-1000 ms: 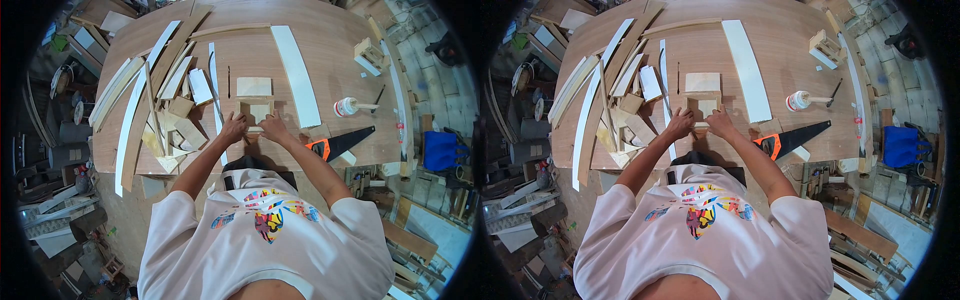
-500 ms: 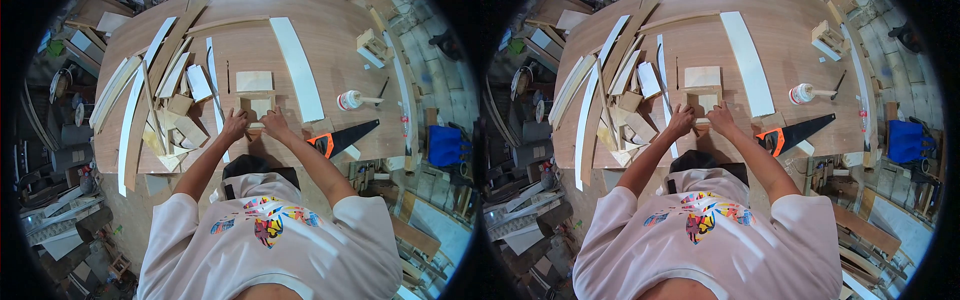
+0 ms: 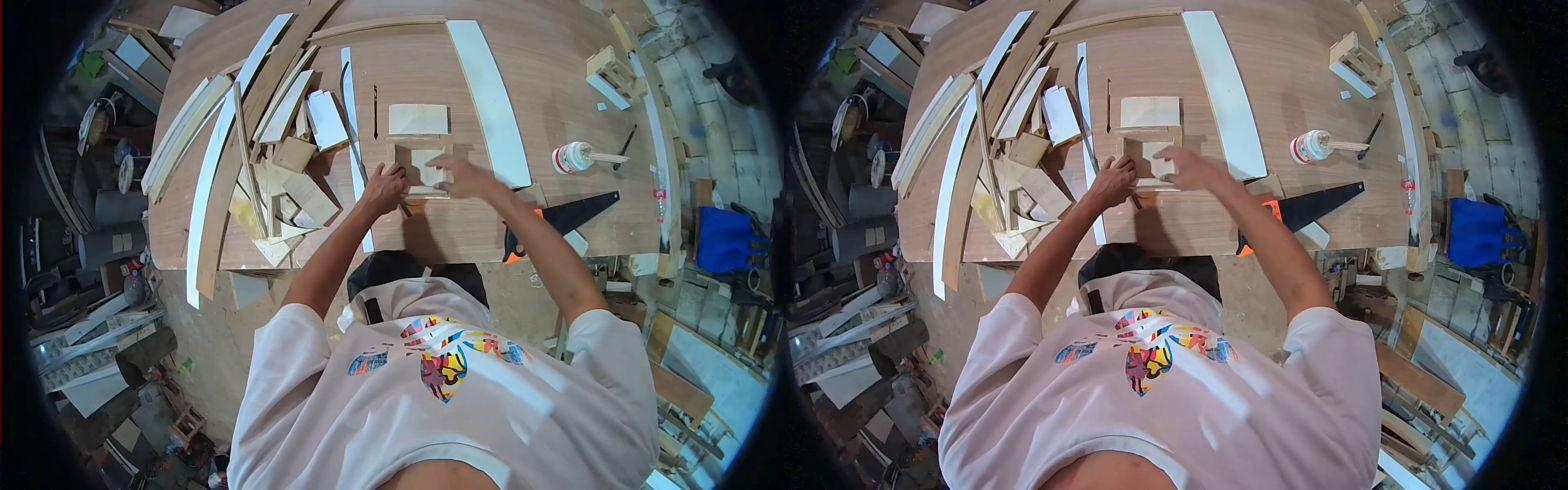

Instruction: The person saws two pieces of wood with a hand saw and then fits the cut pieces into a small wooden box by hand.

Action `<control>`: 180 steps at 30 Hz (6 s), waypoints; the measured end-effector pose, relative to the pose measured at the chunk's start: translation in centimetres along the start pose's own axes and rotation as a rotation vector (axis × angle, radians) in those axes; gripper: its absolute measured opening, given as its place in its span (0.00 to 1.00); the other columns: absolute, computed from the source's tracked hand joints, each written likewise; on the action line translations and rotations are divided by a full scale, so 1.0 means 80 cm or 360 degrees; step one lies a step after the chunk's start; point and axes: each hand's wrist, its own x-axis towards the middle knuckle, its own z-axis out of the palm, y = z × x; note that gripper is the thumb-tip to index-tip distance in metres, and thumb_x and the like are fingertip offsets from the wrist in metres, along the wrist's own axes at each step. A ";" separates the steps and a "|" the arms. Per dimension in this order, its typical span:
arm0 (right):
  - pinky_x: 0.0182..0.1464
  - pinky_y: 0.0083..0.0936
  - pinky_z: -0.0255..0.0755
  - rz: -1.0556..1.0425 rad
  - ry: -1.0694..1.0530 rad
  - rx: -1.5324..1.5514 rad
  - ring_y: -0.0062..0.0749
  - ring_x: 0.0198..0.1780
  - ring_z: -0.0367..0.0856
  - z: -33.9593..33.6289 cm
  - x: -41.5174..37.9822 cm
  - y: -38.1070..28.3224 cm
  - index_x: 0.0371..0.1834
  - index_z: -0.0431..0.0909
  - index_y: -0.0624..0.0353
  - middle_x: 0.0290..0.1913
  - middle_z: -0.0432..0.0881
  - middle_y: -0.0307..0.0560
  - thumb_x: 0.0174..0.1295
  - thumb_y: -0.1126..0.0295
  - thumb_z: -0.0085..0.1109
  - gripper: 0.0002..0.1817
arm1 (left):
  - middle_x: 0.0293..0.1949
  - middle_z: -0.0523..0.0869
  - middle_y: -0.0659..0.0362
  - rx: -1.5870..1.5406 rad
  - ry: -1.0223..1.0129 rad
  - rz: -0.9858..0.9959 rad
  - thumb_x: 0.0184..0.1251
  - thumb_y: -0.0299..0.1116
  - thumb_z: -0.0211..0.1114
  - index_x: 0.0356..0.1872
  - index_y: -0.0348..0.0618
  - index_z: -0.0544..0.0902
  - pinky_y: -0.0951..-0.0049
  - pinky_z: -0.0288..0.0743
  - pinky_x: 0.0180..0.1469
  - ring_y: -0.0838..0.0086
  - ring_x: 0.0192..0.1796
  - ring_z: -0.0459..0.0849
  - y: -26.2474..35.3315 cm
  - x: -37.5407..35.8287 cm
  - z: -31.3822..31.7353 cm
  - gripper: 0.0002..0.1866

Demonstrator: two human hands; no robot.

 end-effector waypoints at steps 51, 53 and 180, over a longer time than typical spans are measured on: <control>0.43 0.42 0.76 -0.0096 -0.0031 -0.0504 0.54 0.38 0.82 0.027 -0.016 0.005 0.36 0.85 0.60 0.32 0.83 0.60 0.44 0.71 0.67 0.14 | 0.37 0.85 0.60 -0.0439 0.0248 -0.0002 0.41 0.40 0.74 0.35 0.48 0.85 0.44 0.47 0.67 0.70 0.54 0.78 0.003 -0.006 -0.005 0.17; 0.40 0.39 0.76 -0.0140 0.0107 -0.0318 0.50 0.34 0.82 0.027 -0.019 0.015 0.39 0.84 0.60 0.32 0.82 0.61 0.45 0.71 0.67 0.15 | 0.38 0.85 0.58 -0.0532 0.0226 -0.0061 0.45 0.40 0.73 0.36 0.47 0.85 0.45 0.46 0.68 0.68 0.52 0.79 0.006 -0.008 -0.017 0.16; 0.48 0.35 0.76 -0.0029 -0.0080 -0.0908 0.48 0.47 0.78 0.042 -0.015 -0.003 0.27 0.83 0.63 0.35 0.81 0.57 0.44 0.81 0.59 0.07 | 0.35 0.80 0.57 -0.0040 0.0289 0.0011 0.55 0.32 0.62 0.30 0.41 0.82 0.35 0.35 0.71 0.66 0.52 0.76 0.025 0.007 0.027 0.06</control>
